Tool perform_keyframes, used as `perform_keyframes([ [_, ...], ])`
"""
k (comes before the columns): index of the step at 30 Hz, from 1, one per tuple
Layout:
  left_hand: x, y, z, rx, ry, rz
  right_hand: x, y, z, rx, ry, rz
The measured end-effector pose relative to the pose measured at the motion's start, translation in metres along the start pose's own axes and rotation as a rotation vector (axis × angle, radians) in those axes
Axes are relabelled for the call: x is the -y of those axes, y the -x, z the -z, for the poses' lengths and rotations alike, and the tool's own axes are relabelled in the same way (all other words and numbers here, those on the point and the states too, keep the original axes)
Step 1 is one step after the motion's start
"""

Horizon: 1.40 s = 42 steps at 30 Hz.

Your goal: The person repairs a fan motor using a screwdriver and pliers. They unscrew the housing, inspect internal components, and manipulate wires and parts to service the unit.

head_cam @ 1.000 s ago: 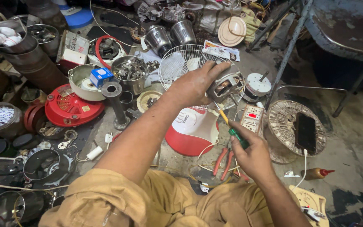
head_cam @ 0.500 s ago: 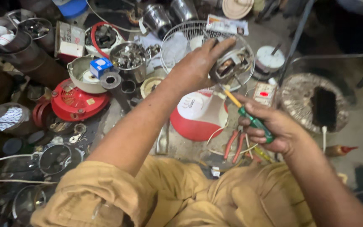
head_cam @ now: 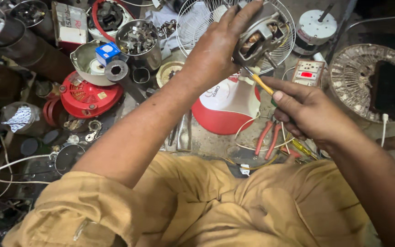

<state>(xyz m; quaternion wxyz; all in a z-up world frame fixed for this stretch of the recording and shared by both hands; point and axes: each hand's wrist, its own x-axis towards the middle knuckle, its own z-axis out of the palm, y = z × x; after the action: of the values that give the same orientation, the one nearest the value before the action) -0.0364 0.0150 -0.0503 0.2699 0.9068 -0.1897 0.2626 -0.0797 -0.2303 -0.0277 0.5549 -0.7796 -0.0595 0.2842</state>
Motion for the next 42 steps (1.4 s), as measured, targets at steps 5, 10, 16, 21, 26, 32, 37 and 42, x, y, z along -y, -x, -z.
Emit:
perform_keyframes([
  [5, 0.005, 0.001, 0.0, 0.002, -0.051, -0.019, 0.0, 0.002, -0.003, -0.021, 0.151, 0.086],
  [10, 0.006, 0.002, -0.003, -0.007, -0.072, -0.03, 0.005, 0.002, -0.001, 0.0, 0.072, 0.011],
  [16, 0.004, 0.002, 0.0, 0.001, -0.059, -0.031, 0.005, 0.003, -0.003, -0.019, 0.13, 0.037],
  [21, 0.004, 0.002, 0.001, -0.003, -0.06, -0.04, 0.005, 0.0, -0.001, 0.021, 0.081, 0.03],
  [26, 0.001, 0.0, 0.0, 0.02, -0.079, -0.006, 0.005, 0.001, 0.0, 0.004, 0.087, -0.033],
  [32, 0.005, -0.001, -0.002, 0.041, -0.107, 0.007, -0.006, 0.0, -0.003, -0.135, 0.484, 0.232],
  [37, -0.001, -0.006, 0.003, 0.04, -0.098, 0.002, -0.009, 0.005, -0.007, -0.226, 0.997, 0.382],
  [42, -0.002, -0.007, 0.013, 0.083, -0.126, -0.004, -0.031, -0.018, 0.01, -0.135, 0.585, 1.0],
])
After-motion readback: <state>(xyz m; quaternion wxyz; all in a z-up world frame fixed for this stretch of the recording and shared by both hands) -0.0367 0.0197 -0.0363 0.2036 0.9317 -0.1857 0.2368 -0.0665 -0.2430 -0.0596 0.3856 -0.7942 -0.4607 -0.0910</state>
